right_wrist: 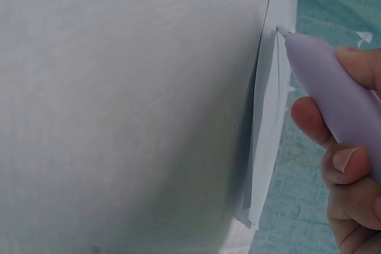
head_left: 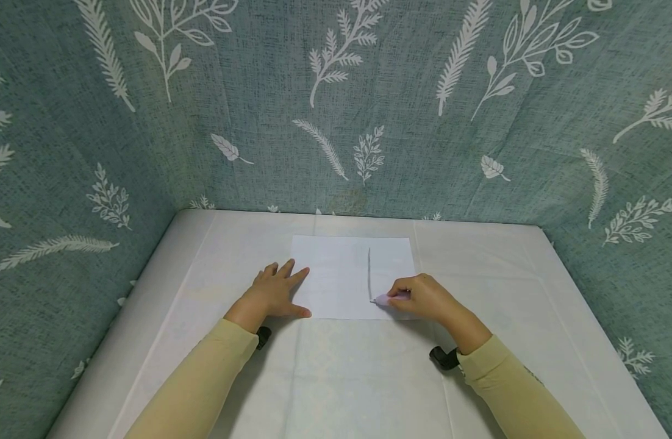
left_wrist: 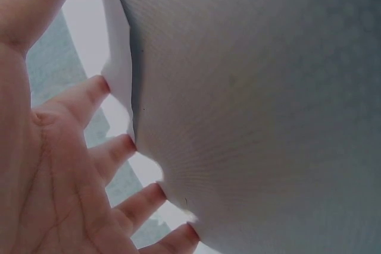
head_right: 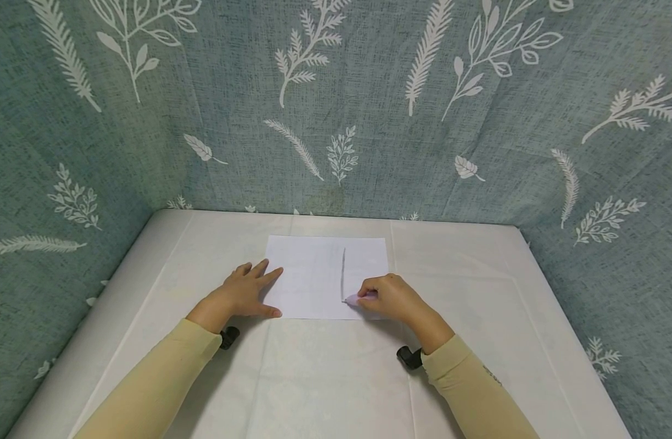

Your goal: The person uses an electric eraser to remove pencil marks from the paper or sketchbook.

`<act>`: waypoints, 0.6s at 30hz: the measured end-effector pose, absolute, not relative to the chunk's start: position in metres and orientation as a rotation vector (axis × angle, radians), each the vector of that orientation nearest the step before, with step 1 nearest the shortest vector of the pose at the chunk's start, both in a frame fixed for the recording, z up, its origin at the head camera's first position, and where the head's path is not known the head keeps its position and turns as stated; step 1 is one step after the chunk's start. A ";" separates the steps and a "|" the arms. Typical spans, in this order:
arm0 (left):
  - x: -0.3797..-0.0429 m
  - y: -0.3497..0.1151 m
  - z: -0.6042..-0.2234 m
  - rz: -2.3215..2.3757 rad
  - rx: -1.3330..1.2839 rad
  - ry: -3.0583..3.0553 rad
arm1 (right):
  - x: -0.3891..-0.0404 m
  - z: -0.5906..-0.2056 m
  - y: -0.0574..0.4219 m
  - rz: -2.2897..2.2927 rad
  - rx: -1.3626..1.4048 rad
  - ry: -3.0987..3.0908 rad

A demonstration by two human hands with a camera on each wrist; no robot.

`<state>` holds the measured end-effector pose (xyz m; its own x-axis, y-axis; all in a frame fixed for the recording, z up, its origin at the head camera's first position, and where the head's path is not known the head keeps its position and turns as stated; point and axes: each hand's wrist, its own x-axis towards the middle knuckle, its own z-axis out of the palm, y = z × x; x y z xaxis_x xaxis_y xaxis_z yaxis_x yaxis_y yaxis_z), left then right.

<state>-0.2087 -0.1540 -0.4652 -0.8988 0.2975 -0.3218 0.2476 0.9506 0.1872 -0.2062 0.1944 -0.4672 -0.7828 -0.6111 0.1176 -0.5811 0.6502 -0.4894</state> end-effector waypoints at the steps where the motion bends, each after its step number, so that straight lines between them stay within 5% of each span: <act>1: -0.209 -0.154 -0.465 0.201 0.396 2.752 | -0.206 -0.467 0.194 -0.800 -1.015 2.798; 18: -0.210 -0.155 -0.468 0.205 0.398 2.741 | -0.205 -0.466 0.194 -0.780 -0.962 2.832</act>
<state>-0.2097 -0.1547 -0.4677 -0.8948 0.2998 -0.3308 0.2472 0.9497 0.1920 -0.2049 0.1938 -0.4659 -0.8051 -0.5827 0.1113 -0.5574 0.6790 -0.4778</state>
